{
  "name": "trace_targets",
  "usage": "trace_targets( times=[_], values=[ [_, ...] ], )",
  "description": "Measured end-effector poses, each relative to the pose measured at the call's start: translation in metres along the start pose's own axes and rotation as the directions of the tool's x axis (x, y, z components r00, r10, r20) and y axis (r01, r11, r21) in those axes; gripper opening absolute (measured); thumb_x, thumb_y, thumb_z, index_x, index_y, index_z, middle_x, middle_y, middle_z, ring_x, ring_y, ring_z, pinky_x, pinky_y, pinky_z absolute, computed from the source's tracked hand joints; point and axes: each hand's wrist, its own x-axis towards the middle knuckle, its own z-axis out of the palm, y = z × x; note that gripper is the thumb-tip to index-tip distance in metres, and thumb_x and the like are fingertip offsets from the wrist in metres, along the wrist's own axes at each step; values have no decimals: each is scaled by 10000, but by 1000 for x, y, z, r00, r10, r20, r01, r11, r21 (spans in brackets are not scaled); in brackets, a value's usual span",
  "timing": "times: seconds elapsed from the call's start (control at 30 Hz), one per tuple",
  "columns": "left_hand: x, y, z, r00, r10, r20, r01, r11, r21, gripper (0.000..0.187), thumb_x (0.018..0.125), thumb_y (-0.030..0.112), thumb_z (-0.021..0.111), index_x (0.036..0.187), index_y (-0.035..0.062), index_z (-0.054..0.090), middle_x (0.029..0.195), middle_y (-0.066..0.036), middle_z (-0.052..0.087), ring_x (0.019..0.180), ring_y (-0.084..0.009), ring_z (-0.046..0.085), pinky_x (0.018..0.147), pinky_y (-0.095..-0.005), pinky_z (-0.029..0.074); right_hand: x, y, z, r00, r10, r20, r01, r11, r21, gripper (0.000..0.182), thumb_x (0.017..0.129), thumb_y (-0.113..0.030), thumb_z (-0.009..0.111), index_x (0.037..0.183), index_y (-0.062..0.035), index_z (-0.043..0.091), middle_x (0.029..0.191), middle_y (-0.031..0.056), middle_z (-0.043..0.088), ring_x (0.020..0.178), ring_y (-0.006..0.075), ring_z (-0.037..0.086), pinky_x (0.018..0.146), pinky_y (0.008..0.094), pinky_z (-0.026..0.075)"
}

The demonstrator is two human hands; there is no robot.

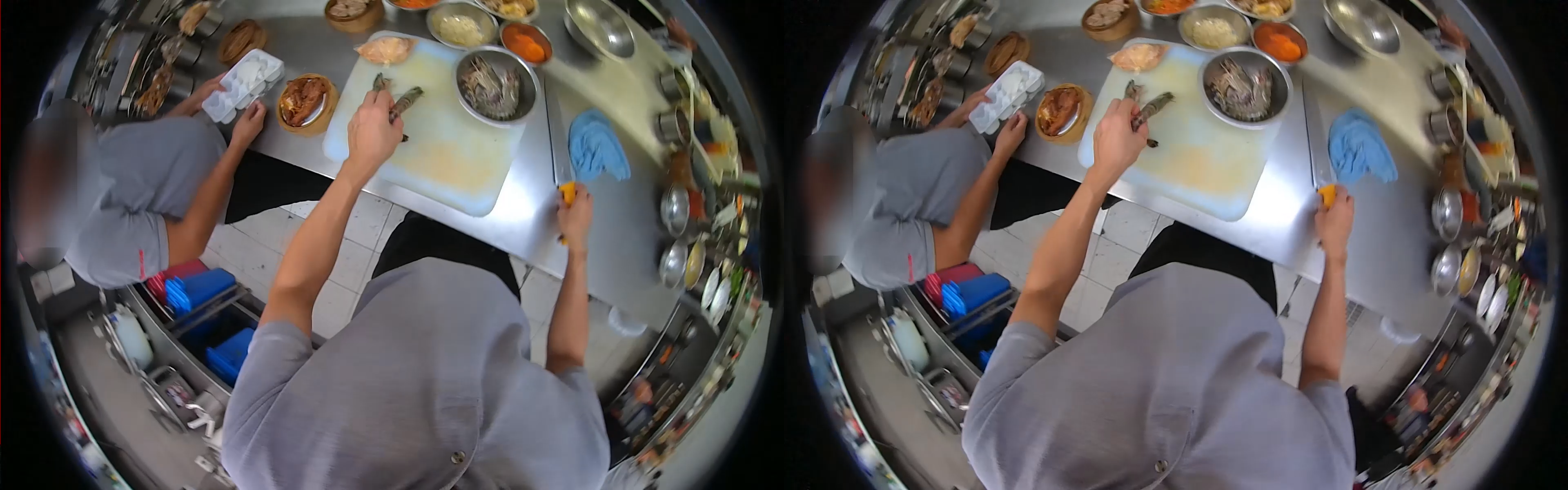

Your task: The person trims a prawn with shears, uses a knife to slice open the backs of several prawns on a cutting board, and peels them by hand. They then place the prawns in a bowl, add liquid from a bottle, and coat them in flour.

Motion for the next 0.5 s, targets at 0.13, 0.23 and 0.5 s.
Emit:
trace_targets(
  times=[0.13,0.23,0.5],
  values=[
    [-50,9,29,993,83,81,-82,997,-12,305,746,87,784,966,20,584,969,-171,605,874,-415,633,741,-503,518,-2,16,-15,961,58,270,-176,883,436,384,833,-20,649,1195,-1,521,1034,170,626,892,296,633,810,413,516],
    [-71,8,47,997,37,71,-31,996,-83,344,756,130,810,1015,5,622,1016,-177,630,892,-396,643,764,-475,530,-45,6,-45,937,115,331,-296,766,570,308,860,-23,640,1140,-15,511,935,66,602,811,137,578,722,297,480],
    [-79,10,59,993,-118,25,120,982,-149,390,772,205,850,1037,-44,711,894,-162,702,727,-251,668,675,-364,555,-150,-2,-69,795,108,597,-449,767,459,247,948,-88,664,1167,-64,552,804,37,585,740,114,519,679,269,441]
  ],
)
